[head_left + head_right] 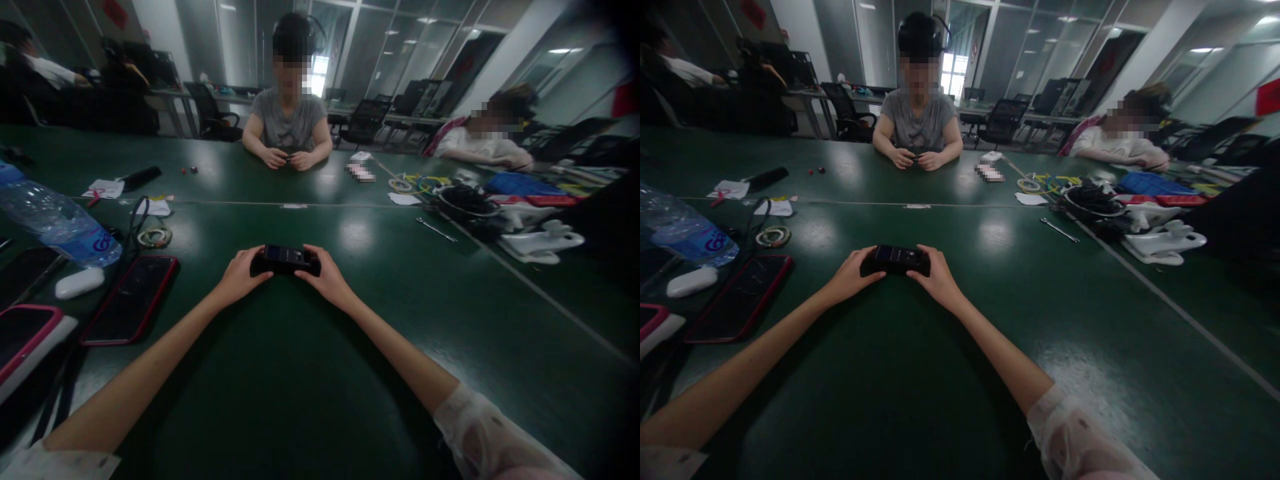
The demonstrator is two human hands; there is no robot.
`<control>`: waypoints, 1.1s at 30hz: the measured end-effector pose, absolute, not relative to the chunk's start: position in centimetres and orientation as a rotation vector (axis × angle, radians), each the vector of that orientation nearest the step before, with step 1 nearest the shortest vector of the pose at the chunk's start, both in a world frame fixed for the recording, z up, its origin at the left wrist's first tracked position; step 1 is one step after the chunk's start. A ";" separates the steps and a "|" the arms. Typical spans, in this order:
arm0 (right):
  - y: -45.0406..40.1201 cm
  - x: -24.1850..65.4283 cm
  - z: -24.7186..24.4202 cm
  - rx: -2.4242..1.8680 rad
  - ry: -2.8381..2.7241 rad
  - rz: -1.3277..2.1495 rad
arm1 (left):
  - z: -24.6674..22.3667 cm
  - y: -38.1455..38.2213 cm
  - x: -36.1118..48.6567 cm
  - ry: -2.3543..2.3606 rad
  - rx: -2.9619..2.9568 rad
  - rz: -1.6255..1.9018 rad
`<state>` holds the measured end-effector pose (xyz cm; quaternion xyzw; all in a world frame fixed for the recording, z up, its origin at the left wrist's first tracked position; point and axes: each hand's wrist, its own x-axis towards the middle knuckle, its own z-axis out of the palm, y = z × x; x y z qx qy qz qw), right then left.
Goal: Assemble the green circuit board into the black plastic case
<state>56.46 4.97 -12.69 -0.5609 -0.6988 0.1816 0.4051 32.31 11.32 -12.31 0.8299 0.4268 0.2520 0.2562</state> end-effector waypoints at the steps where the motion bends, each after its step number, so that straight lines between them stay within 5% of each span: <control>1: 4.9 56.5 -12.6 -1.424 -1.763 0.467 | -12.3 11.3 32.3 1.167 2.243 0.679; 33: 5.3 56.8 -13.0 -1.406 -1.682 0.576 | -12.1 11.2 32.3 1.137 2.257 0.688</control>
